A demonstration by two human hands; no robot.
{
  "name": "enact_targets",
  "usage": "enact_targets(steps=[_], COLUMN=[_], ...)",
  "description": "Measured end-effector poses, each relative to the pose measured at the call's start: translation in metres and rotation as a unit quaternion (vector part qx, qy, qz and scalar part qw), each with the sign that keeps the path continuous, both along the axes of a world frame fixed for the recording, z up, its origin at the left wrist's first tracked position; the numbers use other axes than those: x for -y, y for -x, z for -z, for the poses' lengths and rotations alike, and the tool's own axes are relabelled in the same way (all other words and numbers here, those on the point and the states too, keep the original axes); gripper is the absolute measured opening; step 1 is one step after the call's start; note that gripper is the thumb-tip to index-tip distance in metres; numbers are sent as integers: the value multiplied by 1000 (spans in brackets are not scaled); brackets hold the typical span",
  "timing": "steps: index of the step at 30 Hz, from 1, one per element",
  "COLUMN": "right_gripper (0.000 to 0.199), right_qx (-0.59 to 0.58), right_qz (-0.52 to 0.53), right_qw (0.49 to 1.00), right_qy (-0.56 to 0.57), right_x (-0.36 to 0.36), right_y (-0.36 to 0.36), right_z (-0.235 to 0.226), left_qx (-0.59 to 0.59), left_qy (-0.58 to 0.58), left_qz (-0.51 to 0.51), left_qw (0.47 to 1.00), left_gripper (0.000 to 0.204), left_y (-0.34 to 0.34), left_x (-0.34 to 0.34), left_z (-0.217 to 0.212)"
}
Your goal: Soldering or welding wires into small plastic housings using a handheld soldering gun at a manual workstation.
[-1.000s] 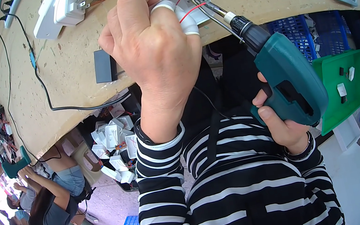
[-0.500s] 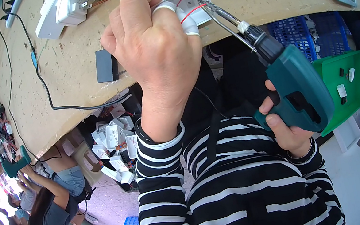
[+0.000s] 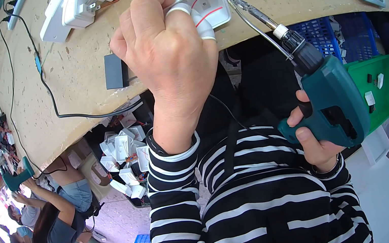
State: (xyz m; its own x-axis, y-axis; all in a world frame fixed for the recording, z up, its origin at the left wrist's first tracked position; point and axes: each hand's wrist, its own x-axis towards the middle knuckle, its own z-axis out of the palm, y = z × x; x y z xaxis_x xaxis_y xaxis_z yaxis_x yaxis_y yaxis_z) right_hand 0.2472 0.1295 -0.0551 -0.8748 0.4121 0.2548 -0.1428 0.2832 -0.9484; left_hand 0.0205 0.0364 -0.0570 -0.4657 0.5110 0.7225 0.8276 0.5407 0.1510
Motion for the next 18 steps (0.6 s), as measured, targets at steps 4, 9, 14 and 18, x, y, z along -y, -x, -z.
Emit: enact_targets(steps=[4, 9, 14, 18], right_gripper=[62, 63, 64, 65], right_qx=[-1, 5, -6, 4], right_qz=[-5, 11, 26, 11], right_qw=[1000, 1000, 1000, 1000], right_qy=[-15, 0, 8, -8], right_x=[-3, -5, -1, -5], right_y=[0, -4, -6, -7], right_z=[-1, -1, -2, -1], left_qx=[30, 44, 26, 15], left_qy=[25, -11, -72, -40], left_qz=[3, 34, 73, 99], left_qw=[999, 998, 994, 994], left_gripper=[21, 31, 30, 23], left_y=[-4, -11, -17, -14], left_x=[7, 17, 23, 23], left_z=[-7, -11, -10, -6])
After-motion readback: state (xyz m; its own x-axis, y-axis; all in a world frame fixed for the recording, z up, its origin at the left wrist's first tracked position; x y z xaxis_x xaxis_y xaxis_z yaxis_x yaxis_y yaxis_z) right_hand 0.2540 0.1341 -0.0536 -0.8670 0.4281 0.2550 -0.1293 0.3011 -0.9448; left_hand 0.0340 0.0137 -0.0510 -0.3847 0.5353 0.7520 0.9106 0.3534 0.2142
